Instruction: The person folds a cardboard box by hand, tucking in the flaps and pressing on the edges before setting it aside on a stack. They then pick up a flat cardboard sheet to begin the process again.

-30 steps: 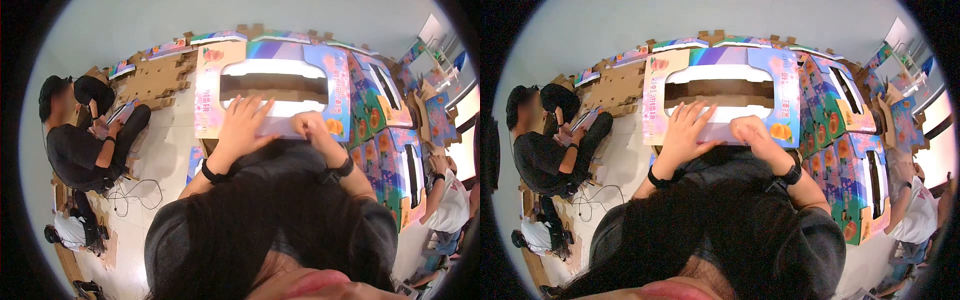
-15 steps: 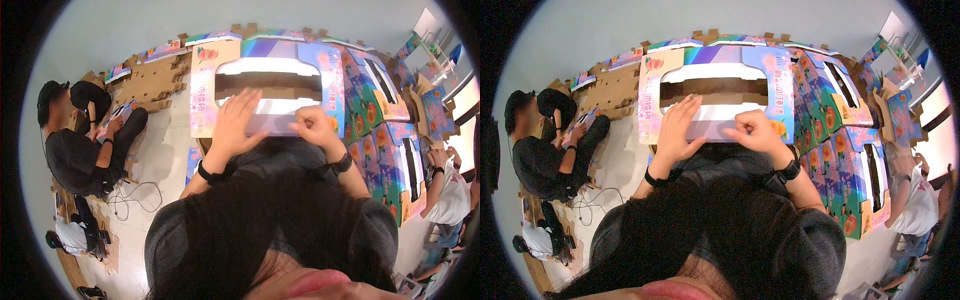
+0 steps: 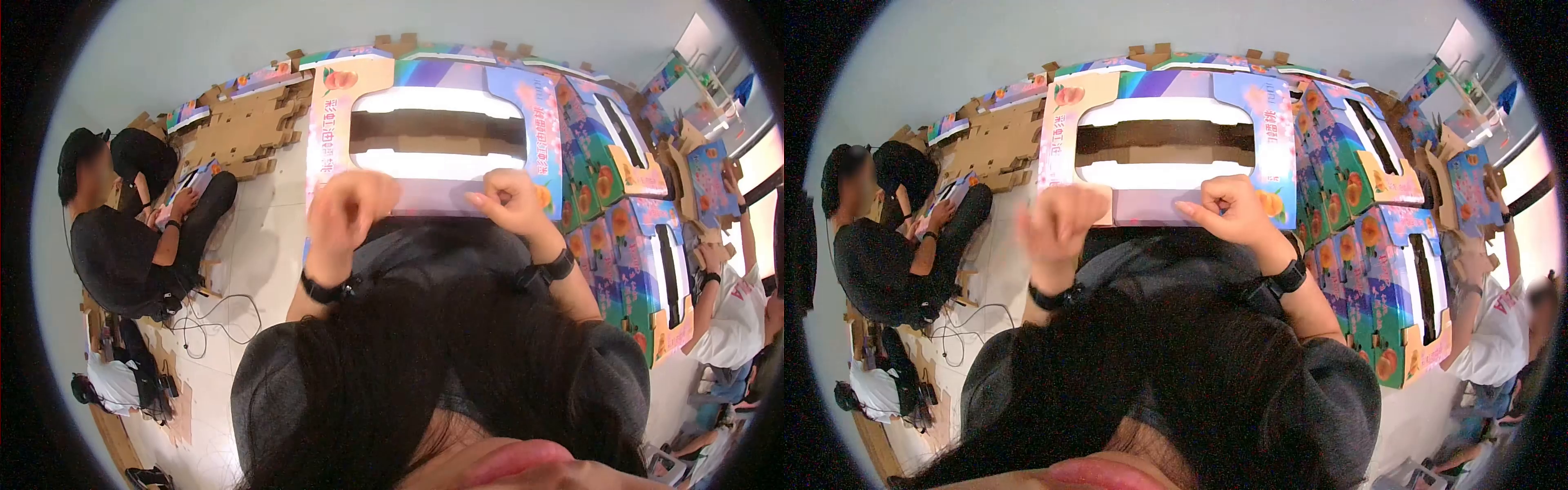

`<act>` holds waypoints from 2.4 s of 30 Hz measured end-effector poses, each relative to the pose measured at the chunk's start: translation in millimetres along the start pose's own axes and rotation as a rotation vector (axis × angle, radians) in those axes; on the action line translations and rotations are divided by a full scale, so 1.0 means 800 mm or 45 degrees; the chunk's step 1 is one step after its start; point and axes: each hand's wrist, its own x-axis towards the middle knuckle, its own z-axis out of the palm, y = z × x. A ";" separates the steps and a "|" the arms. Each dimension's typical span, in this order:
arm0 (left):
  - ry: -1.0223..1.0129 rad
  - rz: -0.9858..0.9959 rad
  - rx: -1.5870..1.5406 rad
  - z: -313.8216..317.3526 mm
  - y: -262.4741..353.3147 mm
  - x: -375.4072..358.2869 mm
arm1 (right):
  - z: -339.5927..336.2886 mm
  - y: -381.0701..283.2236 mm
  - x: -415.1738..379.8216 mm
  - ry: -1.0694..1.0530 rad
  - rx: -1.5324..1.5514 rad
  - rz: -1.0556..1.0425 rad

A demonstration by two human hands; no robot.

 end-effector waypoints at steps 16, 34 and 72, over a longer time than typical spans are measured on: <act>0.824 -0.342 -1.097 -0.012 -0.048 0.012 | 0.005 -0.006 -0.001 -0.014 -0.028 -0.033; 0.573 -0.252 -1.089 -0.011 -0.052 -0.005 | -0.087 0.010 -0.022 0.612 -0.875 0.267; 0.767 -1.228 0.328 -0.136 0.028 -0.111 | -0.099 0.008 -0.035 0.515 -1.194 0.218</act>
